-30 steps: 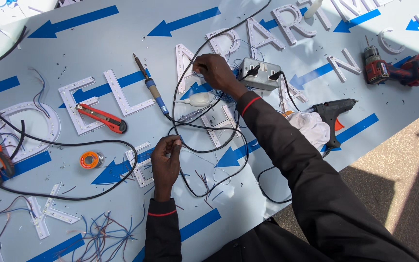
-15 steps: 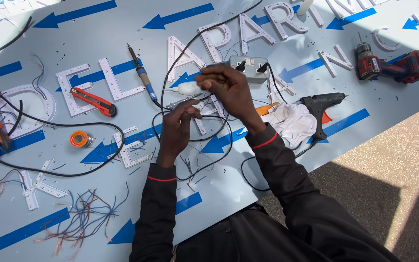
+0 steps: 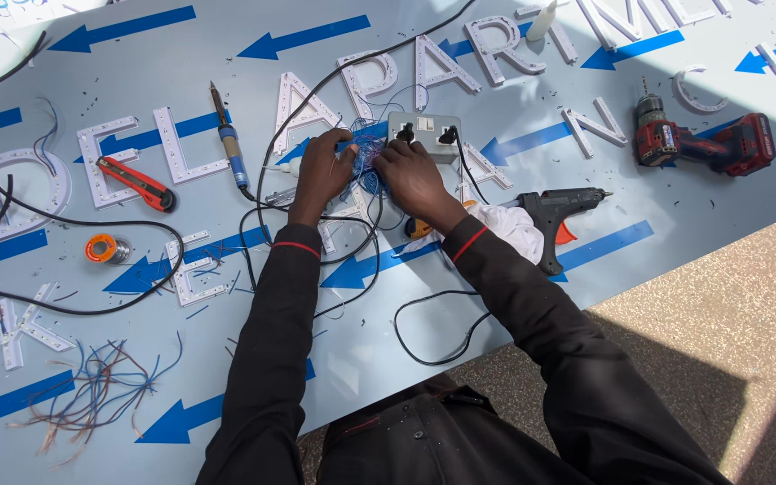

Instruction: The person solders wires to LED strips using a soldering iron and solder. They then use wire cutters to trim excess wire and strip insulation from additional wires on a workbench.

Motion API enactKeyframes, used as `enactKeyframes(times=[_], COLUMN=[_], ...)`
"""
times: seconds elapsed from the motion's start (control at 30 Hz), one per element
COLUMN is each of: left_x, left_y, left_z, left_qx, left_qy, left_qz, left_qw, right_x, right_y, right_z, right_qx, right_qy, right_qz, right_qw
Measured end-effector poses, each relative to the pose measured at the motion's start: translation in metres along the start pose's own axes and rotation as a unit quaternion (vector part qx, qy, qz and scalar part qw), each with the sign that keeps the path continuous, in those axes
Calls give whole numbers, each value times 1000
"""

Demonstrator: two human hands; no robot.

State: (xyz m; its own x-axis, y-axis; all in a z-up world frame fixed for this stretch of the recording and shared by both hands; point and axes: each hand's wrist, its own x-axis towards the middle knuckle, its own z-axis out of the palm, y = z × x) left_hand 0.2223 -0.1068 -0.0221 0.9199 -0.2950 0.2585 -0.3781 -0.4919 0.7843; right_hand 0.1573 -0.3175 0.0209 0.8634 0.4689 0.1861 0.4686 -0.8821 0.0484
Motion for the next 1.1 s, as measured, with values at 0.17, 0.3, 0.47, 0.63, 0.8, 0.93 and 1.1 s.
enactKeyframes(times=[0.17,0.3,0.47,0.63,0.8,0.93,1.1], left_x=[40,56,56,40,20,26,22], left_y=[-15,-19,53,148,183,218,154], left_z=[40,53,-6,-85,-134,-198,-211], left_qx=[193,181,100,10,-230,-246,-418], left_qy=[-131,-129,-51,36,247,311,310], left_qz=[-60,-51,81,153,209,291,190], left_qw=[971,974,990,988,918,871,833], right_x=[-40,-51,-28,9,19,24,21], right_y=[20,24,26,40,22,14,-20], right_z=[-1,-13,-47,-62,-80,-63,-72], right_qx=[44,88,222,255,473,465,598], right_qy=[-16,-55,36,243,257,182,57], right_qz=[23,39,56,68,63,50,-10], right_qw=[999,994,973,934,841,865,799])
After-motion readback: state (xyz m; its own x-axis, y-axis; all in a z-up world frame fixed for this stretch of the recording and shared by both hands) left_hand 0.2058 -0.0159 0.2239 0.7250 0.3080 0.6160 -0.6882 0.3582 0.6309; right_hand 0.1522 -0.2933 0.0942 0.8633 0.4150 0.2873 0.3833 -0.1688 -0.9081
